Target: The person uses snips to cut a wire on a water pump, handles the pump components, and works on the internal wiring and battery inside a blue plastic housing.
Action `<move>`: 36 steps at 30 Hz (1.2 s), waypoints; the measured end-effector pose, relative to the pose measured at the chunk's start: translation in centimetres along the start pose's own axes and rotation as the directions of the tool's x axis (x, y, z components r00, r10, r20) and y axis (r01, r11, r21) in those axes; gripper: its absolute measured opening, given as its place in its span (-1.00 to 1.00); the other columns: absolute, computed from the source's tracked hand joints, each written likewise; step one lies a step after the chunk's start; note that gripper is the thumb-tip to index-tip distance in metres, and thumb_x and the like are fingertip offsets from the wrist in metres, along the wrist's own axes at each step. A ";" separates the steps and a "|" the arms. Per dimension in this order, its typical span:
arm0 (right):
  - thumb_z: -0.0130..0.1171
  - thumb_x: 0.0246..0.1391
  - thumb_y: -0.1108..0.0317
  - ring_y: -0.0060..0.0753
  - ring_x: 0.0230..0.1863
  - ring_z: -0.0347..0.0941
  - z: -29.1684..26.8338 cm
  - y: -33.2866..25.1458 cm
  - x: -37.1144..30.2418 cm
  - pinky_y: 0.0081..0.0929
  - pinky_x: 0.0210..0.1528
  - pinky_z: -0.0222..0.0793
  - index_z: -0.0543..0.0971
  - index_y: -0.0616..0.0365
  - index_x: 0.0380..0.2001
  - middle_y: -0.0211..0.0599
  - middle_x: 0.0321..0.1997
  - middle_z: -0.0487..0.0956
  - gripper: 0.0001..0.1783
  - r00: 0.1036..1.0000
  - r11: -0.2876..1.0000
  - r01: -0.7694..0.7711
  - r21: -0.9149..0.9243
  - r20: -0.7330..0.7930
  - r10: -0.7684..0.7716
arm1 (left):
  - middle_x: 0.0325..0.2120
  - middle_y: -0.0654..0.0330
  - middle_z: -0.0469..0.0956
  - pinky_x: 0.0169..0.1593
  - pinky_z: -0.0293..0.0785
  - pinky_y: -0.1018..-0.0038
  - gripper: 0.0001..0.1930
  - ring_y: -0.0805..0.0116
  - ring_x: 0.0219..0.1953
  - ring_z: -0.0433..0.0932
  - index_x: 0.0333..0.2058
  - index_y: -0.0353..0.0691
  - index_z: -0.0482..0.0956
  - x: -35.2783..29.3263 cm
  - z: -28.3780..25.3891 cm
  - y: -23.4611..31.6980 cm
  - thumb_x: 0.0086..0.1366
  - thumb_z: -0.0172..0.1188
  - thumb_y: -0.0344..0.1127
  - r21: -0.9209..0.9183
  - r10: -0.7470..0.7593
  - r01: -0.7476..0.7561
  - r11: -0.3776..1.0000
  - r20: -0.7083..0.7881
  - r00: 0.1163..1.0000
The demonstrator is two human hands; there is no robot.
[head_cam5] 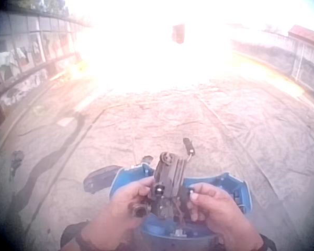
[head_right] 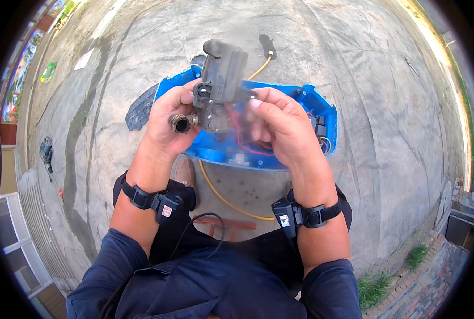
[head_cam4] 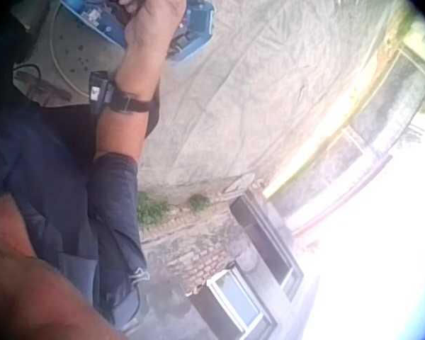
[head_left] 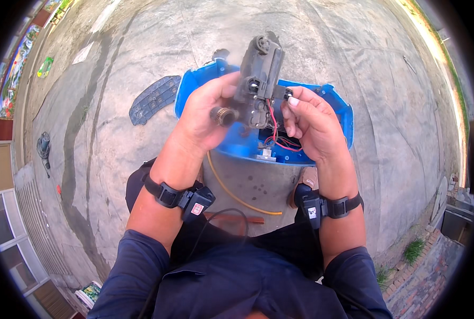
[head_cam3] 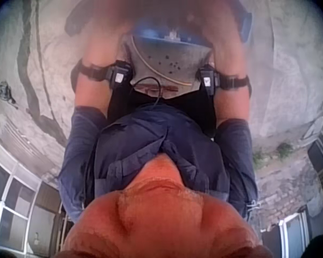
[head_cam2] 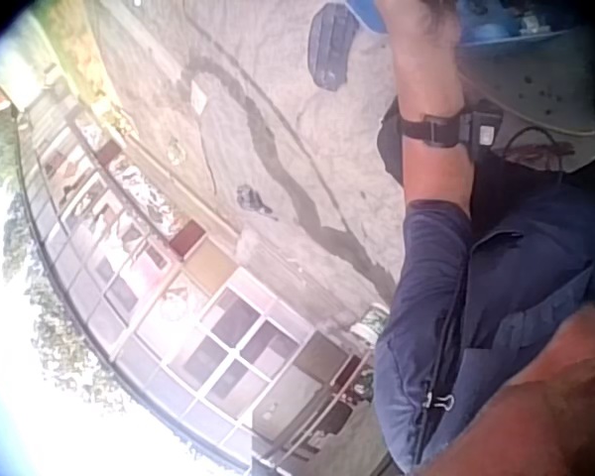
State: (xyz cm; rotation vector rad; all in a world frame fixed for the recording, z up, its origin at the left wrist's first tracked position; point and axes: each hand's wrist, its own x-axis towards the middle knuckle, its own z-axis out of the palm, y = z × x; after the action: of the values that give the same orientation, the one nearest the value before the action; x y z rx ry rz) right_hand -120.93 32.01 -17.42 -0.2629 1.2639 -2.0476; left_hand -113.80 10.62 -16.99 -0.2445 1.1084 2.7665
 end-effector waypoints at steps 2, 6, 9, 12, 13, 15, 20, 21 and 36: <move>0.17 0.26 0.31 -0.70 -0.61 0.39 0.0 0.1 0.0 -0.74 -0.58 0.17 0.58 0.22 -0.11 -0.46 -0.41 0.58 -0.77 1.000 1.000 0.002 0.007 -0.007 -0.001 | -0.13 0.08 0.62 -0.05 0.59 0.38 -0.52 0.29 -0.13 0.63 0.10 -0.42 0.45 0.0 0.1 0.0 0.25 -0.08 -0.30 0.002 0.011 -0.011 1.000 -0.014 1.000; 0.17 0.28 0.26 -0.69 -0.63 0.38 -0.2 0.2 0.2 -0.72 -0.60 0.15 0.58 0.19 -0.16 -0.46 -0.44 0.58 -0.78 1.000 1.000 -0.006 0.018 -0.024 0.006 | -0.13 0.07 0.62 -0.06 0.59 0.38 -0.52 0.29 -0.13 0.63 0.10 -0.42 0.44 -0.1 0.2 0.1 0.25 -0.08 -0.30 0.001 0.008 -0.008 1.000 -0.011 1.000; 0.17 0.29 0.27 -0.68 -0.65 0.37 -0.1 0.3 0.1 -0.71 -0.60 0.15 0.58 0.18 -0.17 -0.46 -0.45 0.58 -0.80 1.000 1.000 -0.011 0.028 -0.024 0.012 | -0.12 0.05 0.62 -0.06 0.60 0.37 -0.52 0.27 -0.12 0.63 0.11 -0.43 0.43 -0.1 0.0 0.0 0.26 -0.09 -0.31 -0.005 0.000 0.000 1.000 -0.017 1.000; 0.16 0.29 0.28 -0.68 -0.64 0.37 0.1 0.2 0.1 -0.71 -0.60 0.14 0.58 0.18 -0.17 -0.46 -0.45 0.58 -0.80 0.999 1.000 -0.013 0.024 -0.037 0.013 | -0.11 0.04 0.62 -0.05 0.60 0.36 -0.52 0.26 -0.12 0.63 0.12 -0.43 0.42 0.1 0.0 -0.2 0.26 -0.10 -0.32 0.010 0.007 -0.006 1.000 -0.088 0.996; 0.16 0.29 0.28 -0.68 -0.64 0.37 0.1 0.2 0.1 -0.71 -0.60 0.14 0.58 0.18 -0.17 -0.46 -0.45 0.58 -0.80 0.999 1.000 -0.013 0.024 -0.037 0.014 | -0.10 0.04 0.62 -0.04 0.60 0.35 -0.52 0.26 -0.11 0.63 0.12 -0.43 0.42 0.0 0.1 -0.1 0.26 -0.11 -0.32 0.003 0.008 -0.007 1.000 -0.077 0.997; 0.17 0.29 0.27 -0.67 -0.64 0.38 0.1 0.1 0.1 -0.71 -0.60 0.15 0.58 0.18 -0.16 -0.46 -0.45 0.58 -0.79 0.999 1.000 -0.014 0.025 -0.034 0.015 | -0.10 0.04 0.62 -0.04 0.60 0.35 -0.52 0.26 -0.11 0.63 0.12 -0.43 0.42 0.0 0.2 -0.1 0.26 -0.11 -0.33 -0.005 0.008 -0.009 1.000 -0.066 0.998; 0.18 0.27 0.27 -0.66 -0.63 0.39 0.1 0.0 0.1 -0.71 -0.59 0.17 0.58 0.20 -0.14 -0.44 -0.43 0.59 -0.77 0.999 0.999 -0.028 0.028 -0.036 0.029 | -0.11 0.06 0.62 -0.09 0.60 0.39 -0.52 0.28 -0.14 0.63 0.11 -0.43 0.43 -0.1 0.0 0.0 0.26 -0.10 -0.32 0.019 -0.001 0.001 1.000 -0.015 1.000; 0.18 0.26 0.27 -0.65 -0.63 0.39 0.1 0.0 0.1 -0.71 -0.59 0.18 0.58 0.20 -0.14 -0.44 -0.43 0.59 -0.77 0.999 0.999 -0.032 0.033 -0.036 0.033 | -0.11 0.06 0.62 -0.09 0.60 0.39 -0.52 0.28 -0.14 0.63 0.11 -0.43 0.43 0.0 -0.1 0.0 0.26 -0.10 -0.32 0.019 -0.001 0.001 1.000 -0.015 1.000; 0.19 0.27 0.23 -0.67 -0.63 0.39 0.1 0.1 0.1 -0.72 -0.60 0.17 0.58 0.19 -0.15 -0.45 -0.43 0.58 -0.75 0.999 0.999 -0.033 0.005 -0.036 0.033 | -0.11 0.05 0.62 -0.04 0.59 0.39 -0.50 0.29 -0.12 0.63 0.13 -0.45 0.42 0.0 -0.1 -0.1 0.24 -0.08 -0.32 0.035 -0.003 0.003 0.999 -0.017 1.000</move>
State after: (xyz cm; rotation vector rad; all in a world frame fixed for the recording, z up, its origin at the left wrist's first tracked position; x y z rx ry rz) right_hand -120.96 31.86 -17.46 -0.2020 1.2768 -2.0353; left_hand -113.78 10.62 -17.07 -0.2650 1.1580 2.7448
